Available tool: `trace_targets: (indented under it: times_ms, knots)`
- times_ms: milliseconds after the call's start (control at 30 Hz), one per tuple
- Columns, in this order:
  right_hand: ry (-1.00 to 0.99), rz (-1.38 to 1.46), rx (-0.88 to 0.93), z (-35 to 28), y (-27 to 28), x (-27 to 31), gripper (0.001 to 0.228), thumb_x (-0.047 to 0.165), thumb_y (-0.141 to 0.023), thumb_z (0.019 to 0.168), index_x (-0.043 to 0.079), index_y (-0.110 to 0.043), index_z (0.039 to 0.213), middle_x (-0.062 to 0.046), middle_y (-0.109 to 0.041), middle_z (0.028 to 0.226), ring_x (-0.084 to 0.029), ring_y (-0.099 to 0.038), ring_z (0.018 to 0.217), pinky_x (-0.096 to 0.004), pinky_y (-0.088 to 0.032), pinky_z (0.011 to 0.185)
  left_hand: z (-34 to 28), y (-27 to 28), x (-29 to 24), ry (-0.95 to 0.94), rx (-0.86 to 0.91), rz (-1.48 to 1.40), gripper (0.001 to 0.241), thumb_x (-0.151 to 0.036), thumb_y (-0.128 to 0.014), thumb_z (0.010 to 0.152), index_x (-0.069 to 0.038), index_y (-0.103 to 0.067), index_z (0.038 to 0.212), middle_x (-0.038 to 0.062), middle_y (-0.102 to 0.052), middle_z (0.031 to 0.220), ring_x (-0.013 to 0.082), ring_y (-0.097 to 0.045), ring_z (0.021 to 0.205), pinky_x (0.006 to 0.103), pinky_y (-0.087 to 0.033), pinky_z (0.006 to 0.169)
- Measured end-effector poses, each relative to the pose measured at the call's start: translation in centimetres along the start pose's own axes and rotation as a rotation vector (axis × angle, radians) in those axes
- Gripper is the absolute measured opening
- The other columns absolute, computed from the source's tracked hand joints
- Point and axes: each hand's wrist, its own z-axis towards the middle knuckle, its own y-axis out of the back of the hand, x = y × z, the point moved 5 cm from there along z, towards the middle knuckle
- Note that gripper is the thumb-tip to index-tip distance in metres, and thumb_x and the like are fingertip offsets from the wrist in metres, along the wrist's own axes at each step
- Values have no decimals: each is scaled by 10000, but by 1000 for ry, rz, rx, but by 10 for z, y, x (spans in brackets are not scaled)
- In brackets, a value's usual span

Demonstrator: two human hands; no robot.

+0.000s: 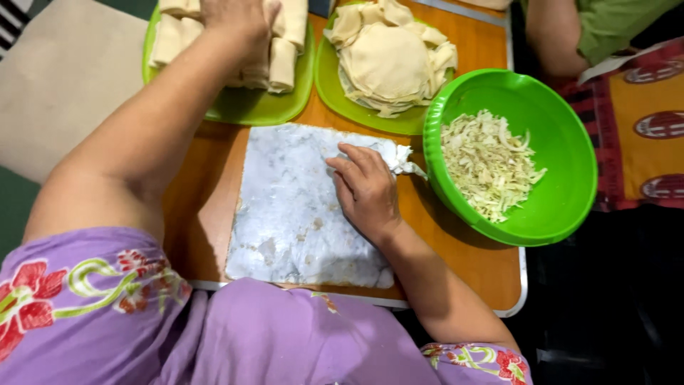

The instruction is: Wrapping and rolling pastries with vegetable filling.

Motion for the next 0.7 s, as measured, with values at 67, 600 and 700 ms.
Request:
trace_targets:
  times_ms: [67,600,700]
  knots:
    - [-4,10,-1,0,0,-1,273,20,-747,880,82,-694,1141,-137,-662,1279,-363,-632,1171,-454,-528,1011,-4,-6,-23,-113,-168,-53,404,-453,-681,1040,-52,-737,1034,224,-718,933,435,-677,865,592,-498,752]
    - [-119,183,-467,64,142,-23,229,-90,-643,1101,55,-702,1268,-78,-739,1286,-173,-720,1173,-308,-604,1069,-31,-15,-195,-630,-170,-610,145,-106,-733,898,-70,-740,1039,108,-716,1088,354,-669,1036,454,-563,859]
    - [-9,188,-647,82,191,-2,172,-88,-607,1143,9,-692,1256,-81,-716,1179,-146,-683,1018,-258,-587,899,-3,-21,-197,-574,-114,-561,125,-135,-731,946,-65,-739,1049,133,-710,1081,372,-662,1049,472,-557,879]
